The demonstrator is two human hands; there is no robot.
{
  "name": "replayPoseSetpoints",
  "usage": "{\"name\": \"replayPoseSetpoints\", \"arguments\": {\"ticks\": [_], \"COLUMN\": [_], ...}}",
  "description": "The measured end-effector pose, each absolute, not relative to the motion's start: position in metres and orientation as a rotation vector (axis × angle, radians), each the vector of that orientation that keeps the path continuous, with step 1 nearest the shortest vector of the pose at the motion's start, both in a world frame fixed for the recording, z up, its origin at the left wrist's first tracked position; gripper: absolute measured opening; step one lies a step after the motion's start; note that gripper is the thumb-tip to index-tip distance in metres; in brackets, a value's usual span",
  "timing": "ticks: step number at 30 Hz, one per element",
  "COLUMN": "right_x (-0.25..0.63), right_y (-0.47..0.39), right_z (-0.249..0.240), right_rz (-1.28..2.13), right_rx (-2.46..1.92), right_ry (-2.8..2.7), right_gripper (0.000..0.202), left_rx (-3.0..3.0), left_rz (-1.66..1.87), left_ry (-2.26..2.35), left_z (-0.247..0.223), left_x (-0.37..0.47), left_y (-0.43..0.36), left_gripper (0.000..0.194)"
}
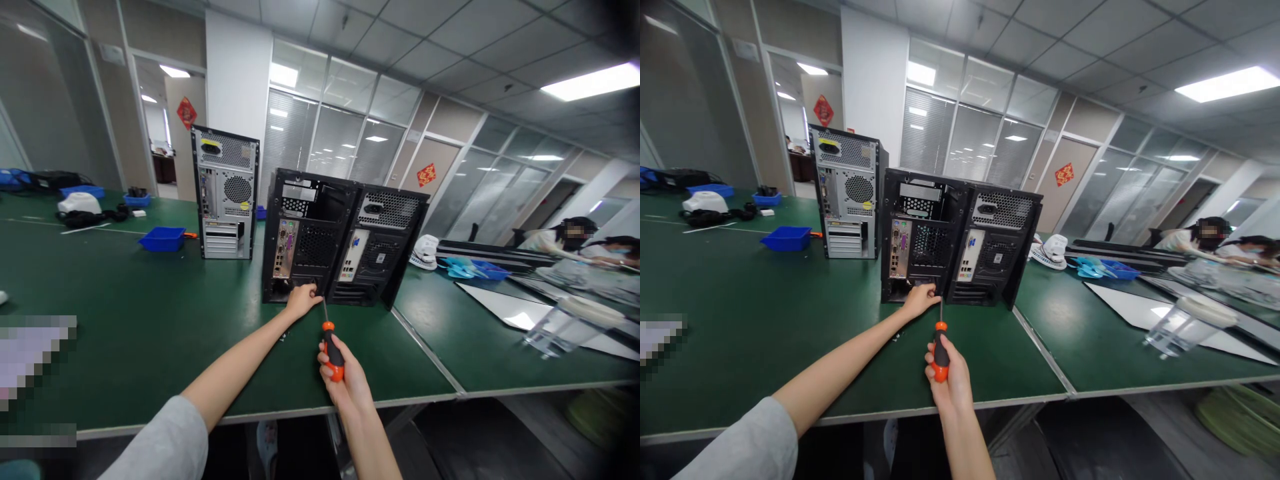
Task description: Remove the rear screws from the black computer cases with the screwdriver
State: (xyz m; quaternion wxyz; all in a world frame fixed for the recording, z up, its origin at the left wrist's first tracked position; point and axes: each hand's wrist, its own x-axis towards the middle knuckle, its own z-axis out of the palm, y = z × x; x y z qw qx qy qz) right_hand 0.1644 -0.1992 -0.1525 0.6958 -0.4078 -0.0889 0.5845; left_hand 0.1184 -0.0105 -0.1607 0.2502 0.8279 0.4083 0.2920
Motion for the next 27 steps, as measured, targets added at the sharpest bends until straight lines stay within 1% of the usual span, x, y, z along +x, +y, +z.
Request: {"name": "replayPoseSetpoints", "arguments": {"ticks": [5,7,12,15,23,27], "right_x": [0.174,0.180,0.207,0.217,0.205,0.201], "right_y": [-0.202,-0.203,-0.205,-0.205,-0.207,-0.207], "right_z": [-0.155,-0.151,-0.131,-0.125,-0.132,-0.130], "right_rz": [1.250,1.267,1.428,1.434,1.239,1.197], "right_rx": [-0.972,-0.988,-1.054,-1.090,-1.217,-1.251], "right_ry": [-0.262,-0.292,-0.364,-0.417,-0.551,-0.575], "right_gripper": [0.035,0.037,0.027,0.026,0.053,0.060], "left_rx": [2.250,2.249,2.253,2.257,2.259,2.263], "left_rz": [0.798,0.799,0.800,0.806,0.820,0.821], "left_ry": [1.106,1.106,1.107,1.100,1.092,1.100], "left_z": [-0.161,-0.161,-0.162,-0.162,-0.163,-0.163], "left_x": [0.119,0.119,0.119,0.119,0.119,0.119], "left_y": [-0.010,-0.010,-0.010,-0.010,-0.011,-0.011], "left_gripper": [0.011,0.011,0.011,0.011,0.011,0.011]}}
